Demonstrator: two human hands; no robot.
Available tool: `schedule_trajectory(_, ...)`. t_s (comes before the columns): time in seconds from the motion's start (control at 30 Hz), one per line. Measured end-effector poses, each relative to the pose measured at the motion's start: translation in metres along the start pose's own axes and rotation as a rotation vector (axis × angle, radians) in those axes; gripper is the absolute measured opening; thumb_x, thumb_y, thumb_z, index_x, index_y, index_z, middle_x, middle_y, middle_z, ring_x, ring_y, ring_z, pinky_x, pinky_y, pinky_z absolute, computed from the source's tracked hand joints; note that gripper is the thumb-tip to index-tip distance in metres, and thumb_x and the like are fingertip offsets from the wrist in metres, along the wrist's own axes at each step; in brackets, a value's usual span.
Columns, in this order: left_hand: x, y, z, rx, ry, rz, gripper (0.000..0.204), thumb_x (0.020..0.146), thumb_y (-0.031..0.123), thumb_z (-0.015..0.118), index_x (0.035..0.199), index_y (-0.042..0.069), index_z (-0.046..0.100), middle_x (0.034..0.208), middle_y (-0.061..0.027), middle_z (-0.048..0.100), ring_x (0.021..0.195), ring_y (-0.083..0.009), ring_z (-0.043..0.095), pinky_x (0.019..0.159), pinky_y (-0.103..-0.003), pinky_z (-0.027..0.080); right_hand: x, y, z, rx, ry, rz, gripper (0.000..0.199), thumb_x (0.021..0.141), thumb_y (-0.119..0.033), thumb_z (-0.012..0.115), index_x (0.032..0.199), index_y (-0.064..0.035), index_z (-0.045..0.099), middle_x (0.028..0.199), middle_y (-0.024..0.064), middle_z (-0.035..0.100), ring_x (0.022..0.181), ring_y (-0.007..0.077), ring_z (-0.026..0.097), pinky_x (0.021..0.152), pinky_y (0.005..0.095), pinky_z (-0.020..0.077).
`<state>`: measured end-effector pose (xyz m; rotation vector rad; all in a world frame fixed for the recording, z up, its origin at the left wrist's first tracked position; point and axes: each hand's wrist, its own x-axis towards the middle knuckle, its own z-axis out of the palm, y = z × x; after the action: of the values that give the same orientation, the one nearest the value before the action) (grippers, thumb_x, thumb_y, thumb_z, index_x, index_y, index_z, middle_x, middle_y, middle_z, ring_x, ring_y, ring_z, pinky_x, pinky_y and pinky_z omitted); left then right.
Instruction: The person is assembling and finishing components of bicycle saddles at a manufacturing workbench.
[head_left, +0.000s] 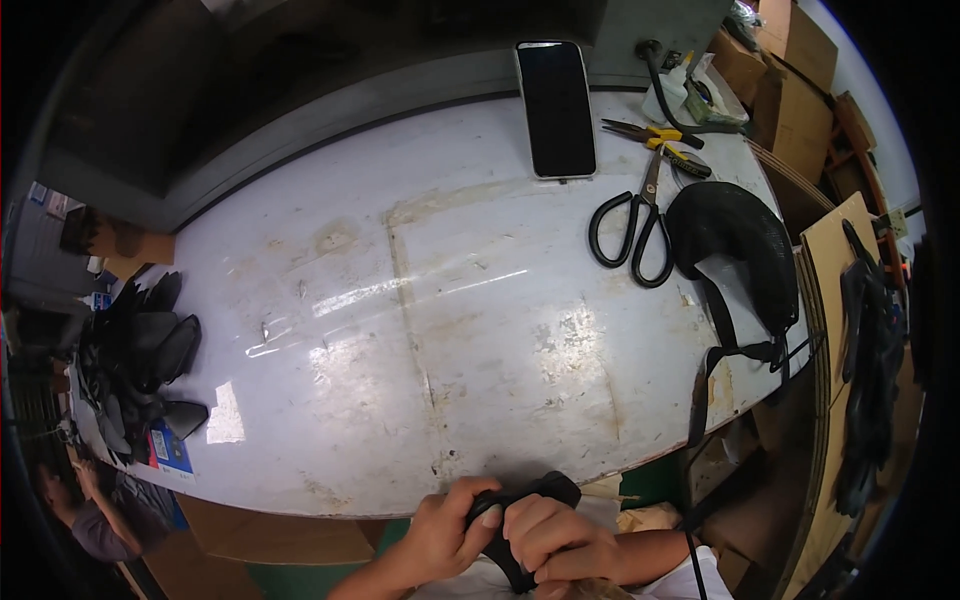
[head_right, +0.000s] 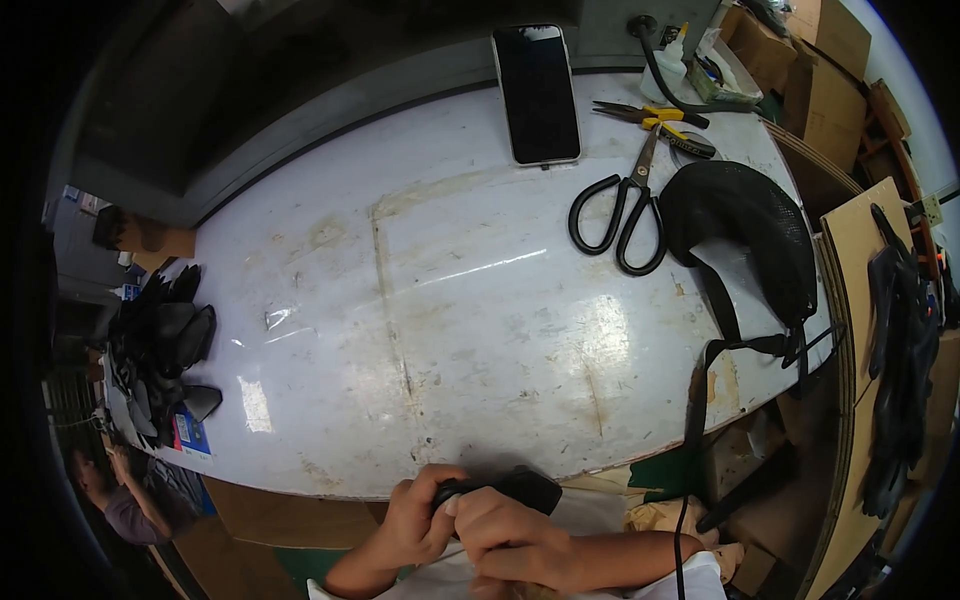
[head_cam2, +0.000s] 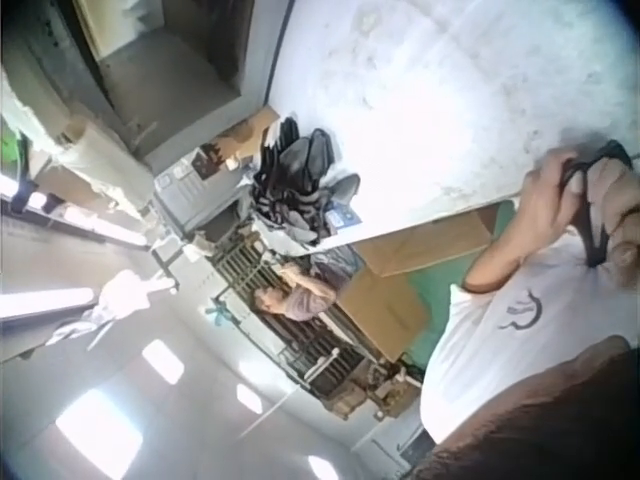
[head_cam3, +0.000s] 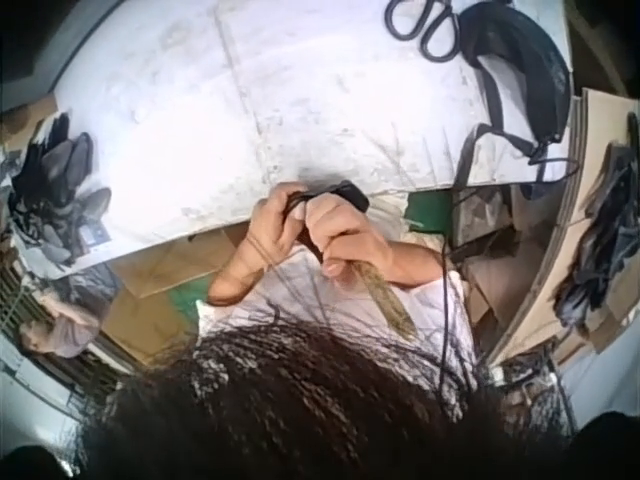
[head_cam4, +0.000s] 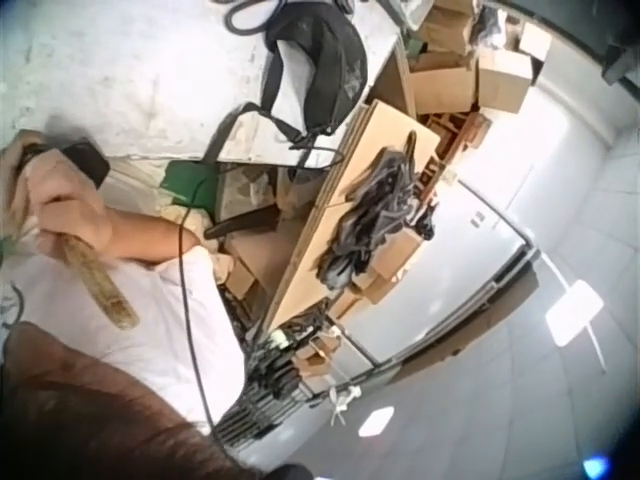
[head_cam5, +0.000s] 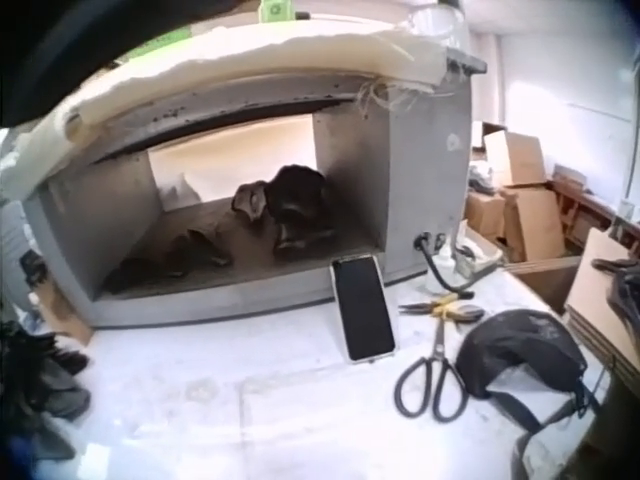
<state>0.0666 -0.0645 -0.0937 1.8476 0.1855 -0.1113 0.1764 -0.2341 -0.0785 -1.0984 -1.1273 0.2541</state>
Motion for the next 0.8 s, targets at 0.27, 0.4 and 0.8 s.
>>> schedule_trajectory(0.27, 0.004, 0.014, -0.005, -0.081, 0.028, -0.136, 0.014, 0.099, 0.012, 0.059, 0.107, 0.001, 0.061, 0.075, -0.0074, 0.062, 0.065, -0.0146, 0.06, 0.06, -0.029, 0.047, -0.034, -0.02, 0.034, 0.115, 0.334, 0.063, 0.019, 0.103, -0.022, 0.062, 0.106, -0.0055, 0.054, 0.099, 0.012, 0.054, 0.075, 0.0249, 0.056, 0.071, 0.0448, 0.0485)
schedule_trajectory(0.4, 0.006, 0.013, -0.011, -0.394, -0.049, -0.174, 0.011, 0.099, 0.011, 0.062, 0.1, 0.0, 0.062, 0.082, -0.0014, 0.061, 0.073, -0.0082, 0.052, 0.068, -0.025, 0.043, -0.04, -0.027, 0.024, 0.068, 0.297, -0.167, 0.018, 0.101, -0.025, 0.065, 0.1, -0.0087, 0.058, 0.102, 0.0144, 0.056, 0.092, 0.0313, 0.062, 0.084, 0.0514, 0.0534)
schedule_trajectory(0.8, 0.02, 0.032, 0.011, -0.012, -0.329, -0.068, 0.039, 0.094, 0.018, 0.072, 0.127, 0.004, 0.058, 0.082, -0.0181, 0.072, 0.07, -0.0331, 0.074, 0.063, -0.038, 0.059, -0.002, -0.021, -0.006, -0.003, 0.141, -0.379, 0.041, 0.088, -0.027, 0.083, 0.102, -0.0013, 0.055, 0.081, 0.0123, 0.065, 0.064, 0.0268, 0.067, 0.061, 0.0406, 0.0597)
